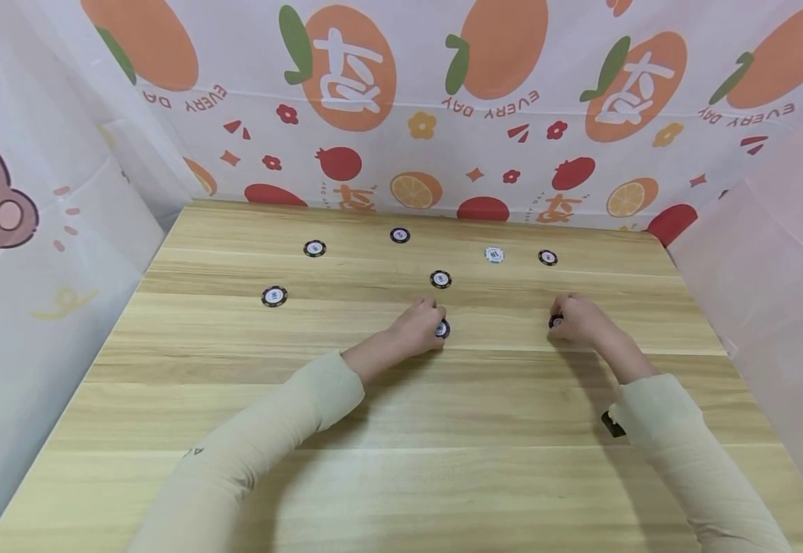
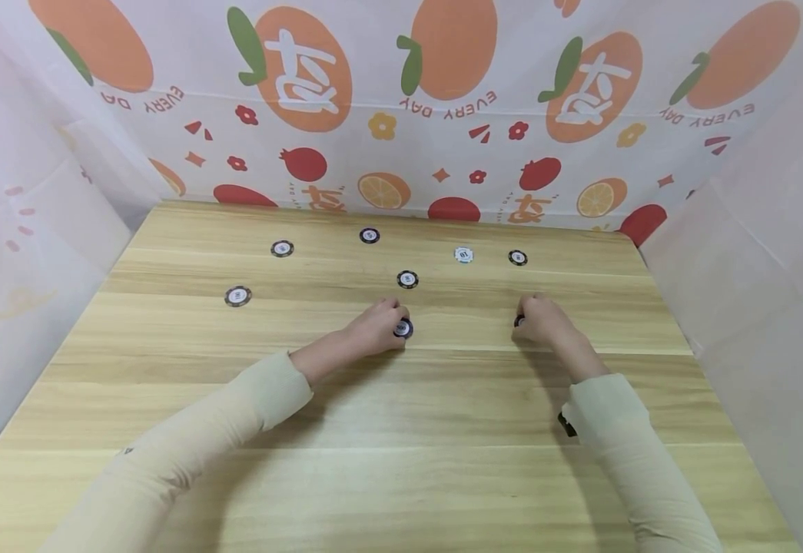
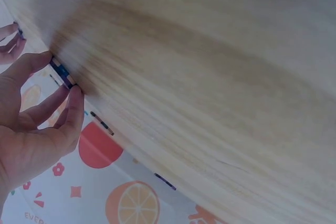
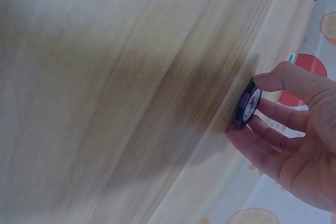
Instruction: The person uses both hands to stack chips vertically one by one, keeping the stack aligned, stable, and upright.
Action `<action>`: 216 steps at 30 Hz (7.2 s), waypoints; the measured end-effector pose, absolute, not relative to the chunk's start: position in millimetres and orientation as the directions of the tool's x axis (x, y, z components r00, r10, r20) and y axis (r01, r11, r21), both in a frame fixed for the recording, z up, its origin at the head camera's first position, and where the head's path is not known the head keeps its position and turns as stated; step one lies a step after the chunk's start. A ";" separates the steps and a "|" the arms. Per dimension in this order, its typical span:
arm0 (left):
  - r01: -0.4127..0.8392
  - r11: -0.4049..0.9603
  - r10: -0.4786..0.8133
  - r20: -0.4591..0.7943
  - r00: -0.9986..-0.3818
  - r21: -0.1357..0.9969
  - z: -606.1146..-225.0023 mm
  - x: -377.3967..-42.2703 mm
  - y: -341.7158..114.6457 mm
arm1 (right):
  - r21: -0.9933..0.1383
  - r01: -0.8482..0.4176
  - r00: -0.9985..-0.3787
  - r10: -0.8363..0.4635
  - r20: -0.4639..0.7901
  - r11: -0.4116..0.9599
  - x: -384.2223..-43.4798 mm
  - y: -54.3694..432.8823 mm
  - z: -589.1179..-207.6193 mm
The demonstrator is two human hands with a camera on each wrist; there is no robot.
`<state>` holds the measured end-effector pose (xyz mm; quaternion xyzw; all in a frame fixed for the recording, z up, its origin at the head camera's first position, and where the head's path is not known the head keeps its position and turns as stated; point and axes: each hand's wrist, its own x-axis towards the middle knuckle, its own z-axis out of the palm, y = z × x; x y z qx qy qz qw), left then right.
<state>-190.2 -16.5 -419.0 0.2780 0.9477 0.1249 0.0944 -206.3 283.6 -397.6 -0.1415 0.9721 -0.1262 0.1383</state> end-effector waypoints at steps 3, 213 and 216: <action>0.503 0.816 0.550 -0.114 -0.827 0.284 -418.7 -190.6 -16.8 | -0.288 -0.237 -0.920 -0.310 -0.239 0.928 -207.5 283.6 -399.5; 0.437 0.808 0.493 -0.045 -0.869 0.396 -413.4 -184.0 -31.2 | -0.348 -0.542 -0.805 -0.591 -0.047 0.765 -192.8 123.8 -410.9; 0.443 0.805 0.498 -0.042 -0.866 0.394 -413.8 -184.3 -31.4 | -0.347 -0.548 -0.802 -0.596 -0.041 0.761 -192.7 123.7 -410.8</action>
